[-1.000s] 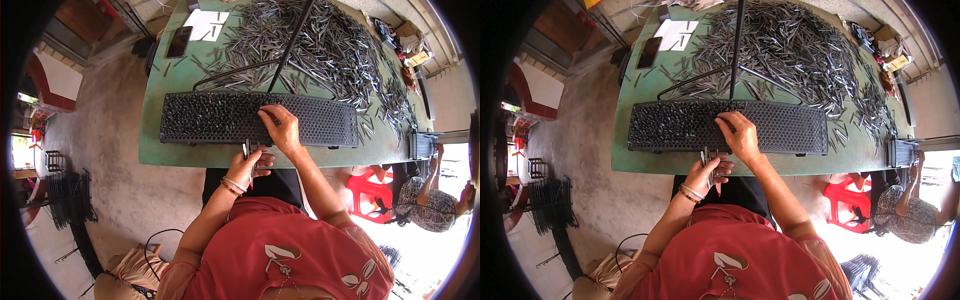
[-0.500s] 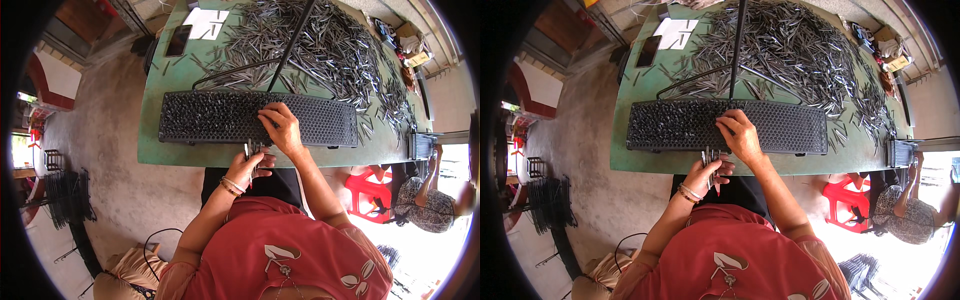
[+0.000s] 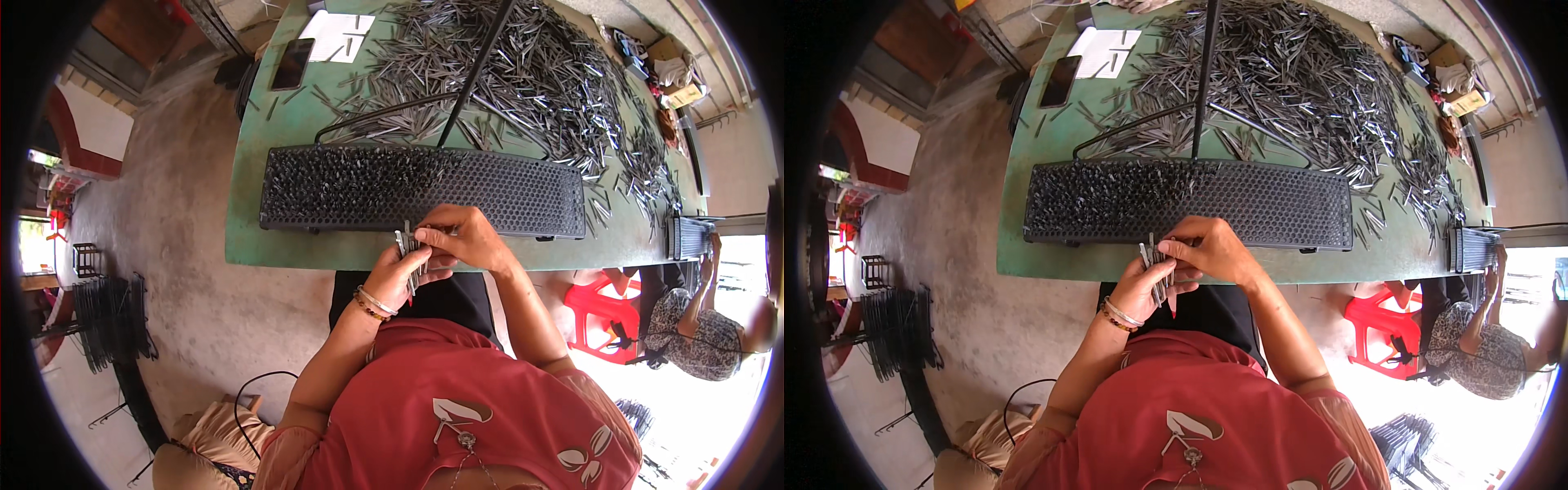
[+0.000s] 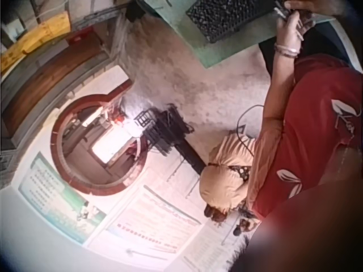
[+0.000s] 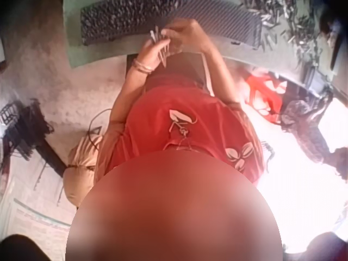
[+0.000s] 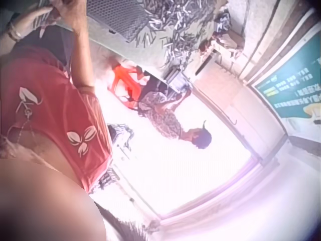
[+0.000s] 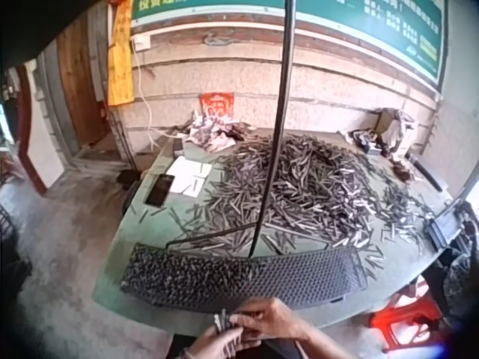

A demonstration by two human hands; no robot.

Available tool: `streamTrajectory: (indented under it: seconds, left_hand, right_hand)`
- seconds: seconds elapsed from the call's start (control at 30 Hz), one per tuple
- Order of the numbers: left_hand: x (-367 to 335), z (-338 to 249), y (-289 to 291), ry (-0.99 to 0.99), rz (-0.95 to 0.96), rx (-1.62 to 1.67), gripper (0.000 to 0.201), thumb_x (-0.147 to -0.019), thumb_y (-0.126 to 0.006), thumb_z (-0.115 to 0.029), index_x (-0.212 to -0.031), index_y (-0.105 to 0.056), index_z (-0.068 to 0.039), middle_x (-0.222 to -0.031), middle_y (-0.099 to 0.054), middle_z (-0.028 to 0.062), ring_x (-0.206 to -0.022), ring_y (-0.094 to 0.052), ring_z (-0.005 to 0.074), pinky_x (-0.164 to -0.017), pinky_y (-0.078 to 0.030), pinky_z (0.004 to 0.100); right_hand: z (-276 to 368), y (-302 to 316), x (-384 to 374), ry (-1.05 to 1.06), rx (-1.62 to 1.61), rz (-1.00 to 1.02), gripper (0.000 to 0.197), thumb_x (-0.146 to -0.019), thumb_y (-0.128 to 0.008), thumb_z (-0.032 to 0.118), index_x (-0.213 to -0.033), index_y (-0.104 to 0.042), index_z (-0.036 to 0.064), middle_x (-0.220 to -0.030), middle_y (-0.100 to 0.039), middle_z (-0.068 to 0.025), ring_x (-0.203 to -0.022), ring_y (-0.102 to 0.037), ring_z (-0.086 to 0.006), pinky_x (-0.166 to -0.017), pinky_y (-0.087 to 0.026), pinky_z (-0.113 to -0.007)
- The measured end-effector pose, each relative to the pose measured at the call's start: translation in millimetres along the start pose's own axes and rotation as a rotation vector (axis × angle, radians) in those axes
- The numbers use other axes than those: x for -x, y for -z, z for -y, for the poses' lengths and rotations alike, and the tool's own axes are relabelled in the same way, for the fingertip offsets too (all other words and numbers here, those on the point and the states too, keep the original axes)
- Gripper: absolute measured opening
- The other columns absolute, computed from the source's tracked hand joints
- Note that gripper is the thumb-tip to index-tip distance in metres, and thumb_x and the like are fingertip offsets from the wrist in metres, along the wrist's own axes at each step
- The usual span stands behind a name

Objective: Inserting small metal pins into a perforated board template on a workshop table.

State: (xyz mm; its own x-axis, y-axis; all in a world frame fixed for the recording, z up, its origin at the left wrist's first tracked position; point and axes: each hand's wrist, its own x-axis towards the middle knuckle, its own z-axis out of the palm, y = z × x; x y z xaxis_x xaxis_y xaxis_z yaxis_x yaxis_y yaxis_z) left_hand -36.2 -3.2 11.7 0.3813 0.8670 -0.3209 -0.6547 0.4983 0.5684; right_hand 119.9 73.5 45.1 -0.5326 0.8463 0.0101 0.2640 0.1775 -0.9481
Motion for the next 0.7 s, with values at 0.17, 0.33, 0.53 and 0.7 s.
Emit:
streamTrajectory:
  seconds: [0.17, 0.33, 0.53, 0.7]
  left_hand:
    - [-1.9, 1.0, -5.2, 0.009, 0.019, -0.049, 0.027, -0.095, -0.046, -0.015, -0.117, -0.049, 0.001, -0.111, -0.059, 0.0165, -0.100, -0.062, 0.0274, -0.084, -0.053, 0.0407]
    - [-1.1, 1.0, 1.3, 0.011, -0.014, -0.086, 0.031, -0.095, -0.047, -0.019, -0.119, -0.049, 0.000, -0.111, -0.060, 0.0174, -0.098, -0.063, 0.0259, -0.083, -0.054, 0.0396]
    - [4.1, -1.2, 2.9, -0.020, -0.091, -0.173, 0.036, -0.097, -0.045, -0.027, -0.119, -0.051, 0.001, -0.108, -0.062, 0.0166, -0.096, -0.063, 0.0239, -0.080, -0.055, 0.0374]
    - [7.4, -2.5, 12.6, -0.039, -0.186, -0.133, 0.036, -0.096, -0.045, -0.027, -0.117, -0.052, 0.001, -0.106, -0.063, 0.0170, -0.093, -0.064, 0.0235, -0.072, -0.056, 0.0363]
  right_hand:
    - [-5.2, 0.6, 5.9, -0.077, -0.180, 0.020, 0.019, -0.082, -0.070, 0.017, -0.086, -0.069, -0.0016, -0.075, -0.063, -0.0040, -0.069, -0.055, -0.0092, -0.059, -0.044, -0.024]
    - [-3.3, 2.4, 4.0, -0.268, -0.246, -0.056, 0.020, -0.082, -0.070, 0.016, -0.086, -0.069, -0.0036, -0.073, -0.066, -0.0052, -0.066, -0.058, -0.0085, -0.058, -0.045, -0.022]
    - [-5.8, 0.5, -1.3, -0.229, -0.149, -0.087, 0.024, -0.083, -0.069, 0.018, -0.089, -0.069, -0.0051, -0.071, -0.067, -0.0082, -0.065, -0.060, -0.0094, -0.057, -0.048, -0.024]
    - [4.9, -0.1, -10.6, -0.223, -0.201, -0.166, 0.024, -0.085, -0.067, 0.018, -0.093, -0.067, -0.0052, -0.073, -0.068, -0.0092, -0.066, -0.061, -0.0093, -0.058, -0.048, -0.024]
